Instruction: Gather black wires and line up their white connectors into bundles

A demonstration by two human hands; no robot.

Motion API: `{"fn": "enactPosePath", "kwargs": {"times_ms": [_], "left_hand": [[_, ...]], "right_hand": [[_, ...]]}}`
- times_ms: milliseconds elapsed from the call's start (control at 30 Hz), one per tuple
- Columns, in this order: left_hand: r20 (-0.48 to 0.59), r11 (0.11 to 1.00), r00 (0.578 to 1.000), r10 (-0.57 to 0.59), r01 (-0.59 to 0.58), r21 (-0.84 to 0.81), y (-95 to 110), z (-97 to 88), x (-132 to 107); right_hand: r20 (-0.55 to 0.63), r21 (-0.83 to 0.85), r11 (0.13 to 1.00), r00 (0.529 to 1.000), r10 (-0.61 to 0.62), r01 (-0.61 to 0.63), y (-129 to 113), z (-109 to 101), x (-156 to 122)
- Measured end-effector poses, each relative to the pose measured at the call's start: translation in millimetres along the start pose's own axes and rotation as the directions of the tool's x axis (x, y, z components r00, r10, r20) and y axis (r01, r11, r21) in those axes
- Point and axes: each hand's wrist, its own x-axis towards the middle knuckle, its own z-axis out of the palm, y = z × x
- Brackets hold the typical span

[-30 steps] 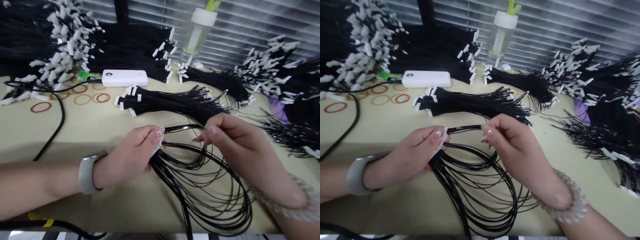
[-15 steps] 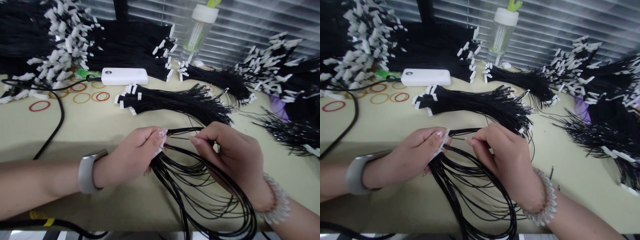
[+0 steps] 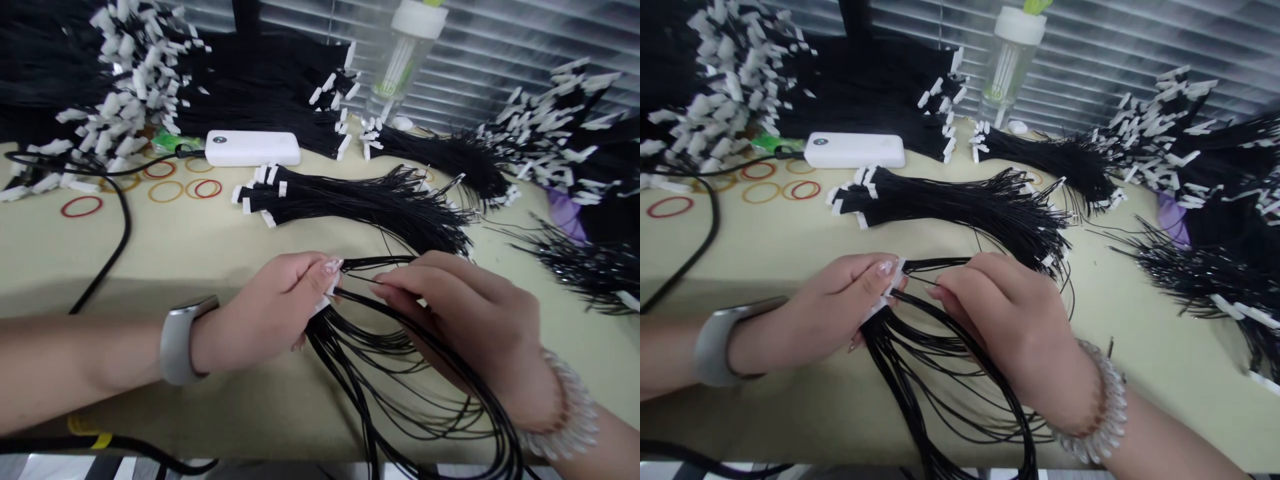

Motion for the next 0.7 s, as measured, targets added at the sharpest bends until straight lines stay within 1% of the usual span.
{"fn": "enactPosePath", "kwargs": {"times_ms": [67,200,300,433,567,700], "left_hand": [[0.007,1.0,1.0,0.014,-0.015,0.013,0,-0.4,0],[0.032,0.999,0.999,0.026,-0.027,0.042,2,-2.0,1],[0.059,0.996,0.997,0.055,-0.059,0.064,4,-2.6,0],[0.048,0.983,0.992,0.115,-0.12,0.138,6,-2.4,0],[0.035,0.973,0.991,0.125,-0.13,0.189,6,-2.2,-1],[0.028,0.966,0.99,0.14,-0.143,0.213,5,-2.4,-1]], "right_hand": [[0.029,-0.049,0.998,0.999,-0.037,0.038,-1,0,1],[0.036,-0.081,0.993,0.996,-0.085,0.088,-1,-1,2],[0.052,-0.078,0.988,0.991,-0.127,0.131,1,-3,3],[0.126,-0.061,0.98,0.975,-0.182,0.191,2,-9,4],[0.183,-0.062,0.979,0.966,-0.18,0.194,2,-12,5],[0.168,-0.079,0.976,0.968,-0.187,0.202,0,-13,6]]}}
